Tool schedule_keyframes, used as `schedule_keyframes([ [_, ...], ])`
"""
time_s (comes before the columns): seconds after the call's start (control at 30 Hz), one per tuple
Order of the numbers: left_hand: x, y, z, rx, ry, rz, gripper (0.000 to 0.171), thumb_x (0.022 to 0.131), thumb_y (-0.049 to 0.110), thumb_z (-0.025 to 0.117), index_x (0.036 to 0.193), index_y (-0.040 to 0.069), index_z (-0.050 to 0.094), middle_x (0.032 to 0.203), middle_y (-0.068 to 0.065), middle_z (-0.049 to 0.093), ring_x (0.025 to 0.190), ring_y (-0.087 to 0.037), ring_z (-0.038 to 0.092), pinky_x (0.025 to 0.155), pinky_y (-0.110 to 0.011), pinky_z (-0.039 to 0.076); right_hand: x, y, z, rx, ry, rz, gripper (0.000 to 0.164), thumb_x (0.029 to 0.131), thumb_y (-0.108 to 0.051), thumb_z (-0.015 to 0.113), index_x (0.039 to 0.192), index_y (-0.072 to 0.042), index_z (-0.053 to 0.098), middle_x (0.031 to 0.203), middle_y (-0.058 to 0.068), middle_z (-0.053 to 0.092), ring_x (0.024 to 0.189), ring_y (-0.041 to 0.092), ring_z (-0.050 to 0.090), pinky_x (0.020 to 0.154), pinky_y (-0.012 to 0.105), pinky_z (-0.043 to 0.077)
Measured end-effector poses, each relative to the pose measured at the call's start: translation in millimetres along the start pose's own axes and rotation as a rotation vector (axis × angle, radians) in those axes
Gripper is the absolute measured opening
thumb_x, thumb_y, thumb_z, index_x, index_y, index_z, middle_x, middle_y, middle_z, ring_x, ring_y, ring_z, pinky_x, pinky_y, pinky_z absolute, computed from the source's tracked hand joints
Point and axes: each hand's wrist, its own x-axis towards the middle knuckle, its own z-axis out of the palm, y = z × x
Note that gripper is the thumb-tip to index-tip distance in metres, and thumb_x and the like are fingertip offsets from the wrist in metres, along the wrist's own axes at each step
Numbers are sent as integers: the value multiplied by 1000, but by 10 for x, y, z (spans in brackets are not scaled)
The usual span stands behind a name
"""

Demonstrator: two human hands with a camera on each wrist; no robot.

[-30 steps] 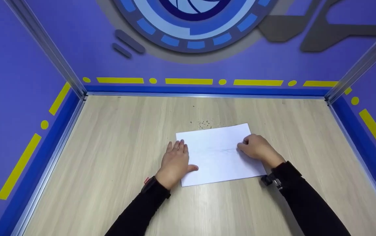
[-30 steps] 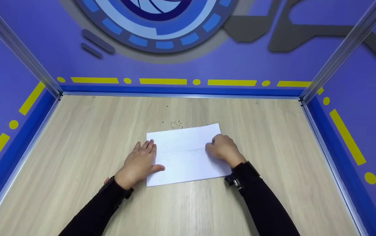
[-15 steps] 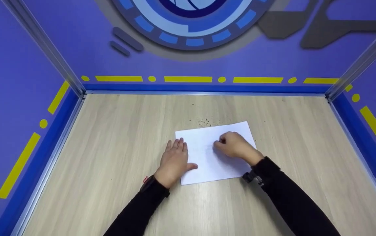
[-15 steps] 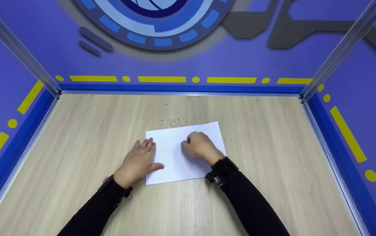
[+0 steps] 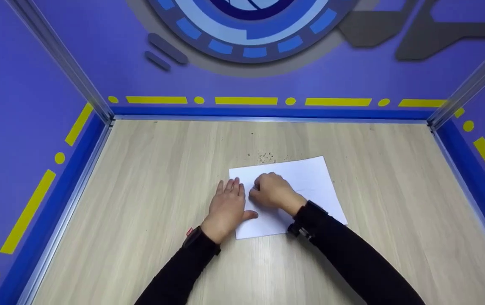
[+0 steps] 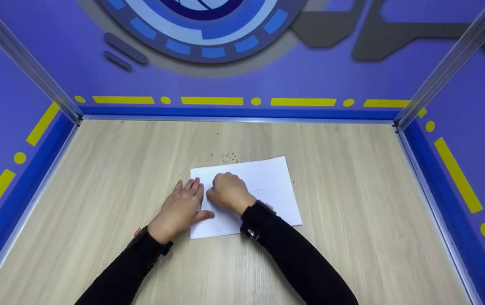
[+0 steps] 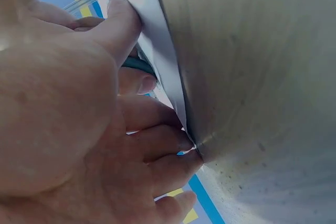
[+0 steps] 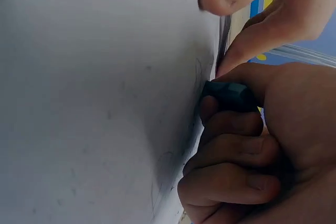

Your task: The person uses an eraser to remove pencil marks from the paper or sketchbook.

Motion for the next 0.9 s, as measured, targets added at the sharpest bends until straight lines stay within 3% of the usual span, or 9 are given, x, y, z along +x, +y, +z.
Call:
schedule_keyframes([
  [0.2, 19, 4, -29, -3, -14, -15, 106, 97, 77, 63, 165, -2, 46, 176, -21, 42, 167, -36, 40, 140, -57, 26, -39, 183, -96, 29, 22, 43, 37, 95, -26, 73, 62, -19, 57, 70, -1, 56, 72, 21, 54, 67, 34, 42],
  [0.4, 22, 28, -10, -6, -50, -34, 108, 97, 78, 62, 168, 0, 42, 179, -20, 38, 169, -34, 36, 141, -56, 22, -235, 684, -274, 125, 34, 116, 34, 96, -25, 69, 66, -18, 57, 70, -1, 54, 69, 19, 54, 65, 32, 43],
  [0.63, 43, 43, 12, -26, -51, -29, 107, 98, 78, 62, 168, -1, 42, 179, -20, 37, 169, -34, 35, 141, -56, 23, -500, 1258, -545, 109, 74, 188, 34, 97, -25, 69, 66, -15, 56, 66, -2, 47, 65, 18, 49, 61, 30, 37],
  [0.73, 34, 41, 13, -20, -53, -33, 107, 98, 77, 63, 168, -1, 42, 179, -20, 37, 169, -34, 34, 141, -56, 23, -556, 1356, -586, 100, 87, 189, 33, 96, -24, 67, 65, -16, 56, 65, -3, 46, 64, 18, 48, 60, 30, 36],
  [0.9, 32, 27, 7, -18, -47, -34, 106, 98, 76, 63, 168, -1, 43, 178, -20, 38, 169, -34, 35, 141, -56, 24, -557, 1359, -584, 73, 82, 178, 39, 97, -25, 63, 64, -19, 42, 64, -5, 35, 62, 16, 40, 60, 30, 32],
])
